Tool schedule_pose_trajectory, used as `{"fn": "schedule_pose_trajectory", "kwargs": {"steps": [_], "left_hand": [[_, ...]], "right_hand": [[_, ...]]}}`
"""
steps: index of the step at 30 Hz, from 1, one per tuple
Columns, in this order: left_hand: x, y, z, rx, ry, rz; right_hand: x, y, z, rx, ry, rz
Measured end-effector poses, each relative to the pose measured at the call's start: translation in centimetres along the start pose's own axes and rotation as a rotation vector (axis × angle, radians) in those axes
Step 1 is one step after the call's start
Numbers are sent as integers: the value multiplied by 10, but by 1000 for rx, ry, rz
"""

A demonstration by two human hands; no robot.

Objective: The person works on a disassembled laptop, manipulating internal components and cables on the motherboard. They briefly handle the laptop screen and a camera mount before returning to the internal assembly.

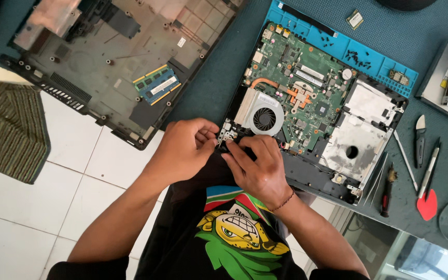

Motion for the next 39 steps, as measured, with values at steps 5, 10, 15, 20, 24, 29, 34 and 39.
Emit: {"fn": "schedule_pose_trajectory", "kwargs": {"steps": [5, 10, 15, 20, 24, 29, 34, 39], "left_hand": [[-2, -3, 0, -15, -1, 11], [-2, -5, 0, -42, -11, 2], [-4, -6, 4, -36, -19, -42], [-10, -4, 3, -21, -49, -88], [-13, -5, 6, -9, -51, -162], [-16, -10, 15, -5, -22, -302], [-16, -8, 21, 3, 41, -358], [-12, -15, 26, 97, 107, -434]], "right_hand": [[-3, -1, -2, -55, 18, 13], [-2, 0, -1, -92, 45, 17], [-1, 3, -2, -69, 75, -31], [11, 11, 0, -28, 78, -88], [21, 15, 1, 5, 103, -187], [19, 11, 2, -48, 63, -248], [15, 6, 21, 1, 59, -250], [0, 13, 13, -63, 236, -116]]}}
Point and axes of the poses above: each hand's wrist, its own x-axis towards the middle knuckle, its own z-axis out of the back of the hand, y = z × x, the point moved 1 cm from there along x, towards the middle knuckle, and after that the axes turned 9 degrees about -z, right-handed, at the moved point
